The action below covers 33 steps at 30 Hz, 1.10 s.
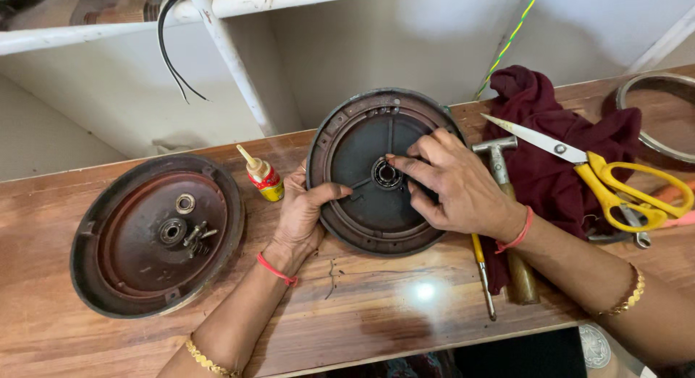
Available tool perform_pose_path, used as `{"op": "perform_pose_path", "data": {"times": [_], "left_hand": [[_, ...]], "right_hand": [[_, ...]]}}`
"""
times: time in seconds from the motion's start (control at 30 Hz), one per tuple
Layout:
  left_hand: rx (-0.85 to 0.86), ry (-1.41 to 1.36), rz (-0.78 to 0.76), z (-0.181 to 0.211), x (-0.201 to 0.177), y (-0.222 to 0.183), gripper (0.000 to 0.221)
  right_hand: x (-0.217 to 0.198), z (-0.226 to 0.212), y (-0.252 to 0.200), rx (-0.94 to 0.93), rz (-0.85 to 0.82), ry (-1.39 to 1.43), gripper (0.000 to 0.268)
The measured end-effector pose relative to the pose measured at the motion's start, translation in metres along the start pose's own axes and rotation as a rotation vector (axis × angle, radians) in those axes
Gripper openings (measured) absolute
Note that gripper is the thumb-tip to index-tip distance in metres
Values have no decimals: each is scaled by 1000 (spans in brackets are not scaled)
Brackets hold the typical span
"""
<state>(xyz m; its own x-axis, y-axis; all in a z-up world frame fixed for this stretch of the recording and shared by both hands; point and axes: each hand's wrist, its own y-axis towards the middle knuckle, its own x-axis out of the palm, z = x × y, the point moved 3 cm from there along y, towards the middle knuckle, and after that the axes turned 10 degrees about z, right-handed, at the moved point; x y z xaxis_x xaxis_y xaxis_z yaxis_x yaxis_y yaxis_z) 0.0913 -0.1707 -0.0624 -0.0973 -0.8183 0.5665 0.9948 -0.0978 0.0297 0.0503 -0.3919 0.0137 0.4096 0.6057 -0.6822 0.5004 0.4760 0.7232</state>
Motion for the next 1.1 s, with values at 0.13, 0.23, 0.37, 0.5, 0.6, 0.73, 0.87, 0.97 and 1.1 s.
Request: {"op": "perform_pose_path", "data": {"times": [0.13, 0.23, 0.37, 0.5, 0.6, 0.73, 0.87, 0.97, 1.1], "left_hand": [[-10, -19, -18, 0, -1, 4, 50], [-26, -31, -14, -2, -3, 4, 50], [-38, -5, -8, -2, -3, 4, 46], [-36, -16, 41, -3, -4, 4, 43], [-68, -39, 100, -5, -6, 2, 36], [-77, -29, 145, -5, -10, 3, 32], [-73, -20, 157, -4, -11, 4, 30], [-83, -24, 163, -7, -15, 6, 32], [-89, -1, 154, -8, -17, 9, 25]], "right_hand": [[1, 2, 3, 6, -20, -30, 47], [2, 2, 2, -18, -5, -6, 41], [-9, 8, 0, 57, 162, 37, 32], [-37, 36, -10, 327, 367, 11, 35], [-40, 79, -14, 705, 188, 37, 28], [-35, 101, -18, 618, -54, -22, 24], [-51, 106, -25, 669, -117, -57, 26], [-65, 115, -27, 719, -170, -88, 26], [-66, 129, -33, 831, -418, -154, 28]]}}
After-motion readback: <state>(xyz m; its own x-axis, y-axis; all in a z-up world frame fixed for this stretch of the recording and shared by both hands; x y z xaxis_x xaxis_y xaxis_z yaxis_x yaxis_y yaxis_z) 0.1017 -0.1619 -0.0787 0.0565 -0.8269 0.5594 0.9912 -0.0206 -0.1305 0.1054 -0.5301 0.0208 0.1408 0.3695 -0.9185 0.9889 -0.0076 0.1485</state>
